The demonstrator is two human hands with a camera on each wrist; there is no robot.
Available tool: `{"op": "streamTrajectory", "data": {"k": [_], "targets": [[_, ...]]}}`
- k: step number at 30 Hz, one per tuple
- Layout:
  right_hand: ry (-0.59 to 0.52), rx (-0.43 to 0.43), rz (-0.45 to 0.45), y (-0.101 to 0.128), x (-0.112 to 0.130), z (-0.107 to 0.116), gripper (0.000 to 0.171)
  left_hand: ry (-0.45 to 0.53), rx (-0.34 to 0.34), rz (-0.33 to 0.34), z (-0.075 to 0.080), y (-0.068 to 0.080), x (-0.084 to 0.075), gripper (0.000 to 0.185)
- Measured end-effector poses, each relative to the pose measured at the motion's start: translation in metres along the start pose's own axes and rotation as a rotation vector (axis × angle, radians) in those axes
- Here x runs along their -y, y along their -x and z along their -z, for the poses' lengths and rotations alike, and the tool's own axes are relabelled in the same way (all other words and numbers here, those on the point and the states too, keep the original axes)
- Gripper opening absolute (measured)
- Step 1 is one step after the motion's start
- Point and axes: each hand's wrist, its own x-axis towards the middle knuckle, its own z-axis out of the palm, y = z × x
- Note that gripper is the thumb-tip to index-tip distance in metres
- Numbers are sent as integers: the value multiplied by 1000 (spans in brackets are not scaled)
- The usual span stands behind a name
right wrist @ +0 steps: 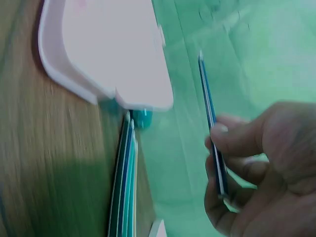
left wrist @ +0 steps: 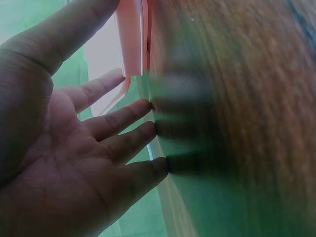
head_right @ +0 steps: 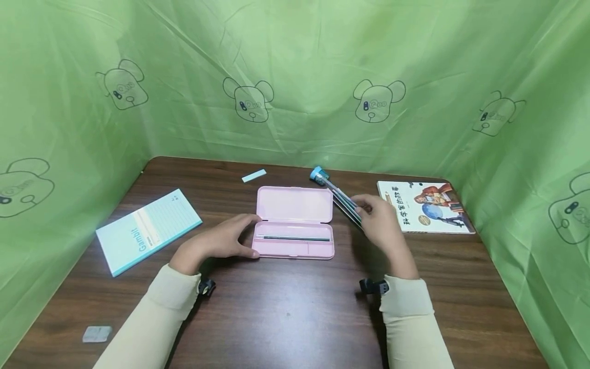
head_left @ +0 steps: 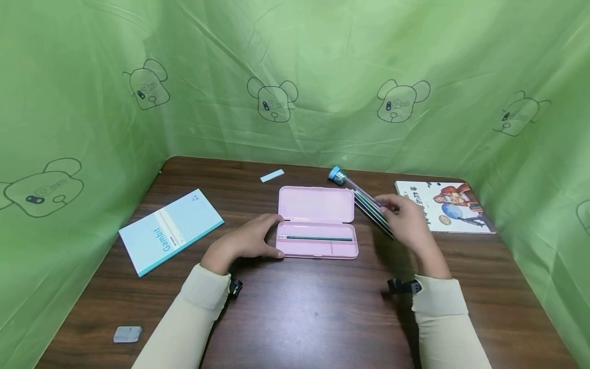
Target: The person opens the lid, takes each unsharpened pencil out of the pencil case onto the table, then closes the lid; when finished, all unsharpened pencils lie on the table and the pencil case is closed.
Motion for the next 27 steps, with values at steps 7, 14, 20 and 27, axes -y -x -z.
{"op": "streamTrajectory", "data": {"k": [7,14,20,27], "targets": [[58,-2,-129,-5,-33,-5,26,8,-10,27,0,5,1,92],[105,53,-128,-6,-42,-23,27,12,-12,18,-1,3,1,91],[148,70,-146,-6,-42,-26,27,15,-6,13,-1,1,1,92],[155,84,-156,-6,-42,-25,26,13,-8,6,0,1,-1,92]]}}
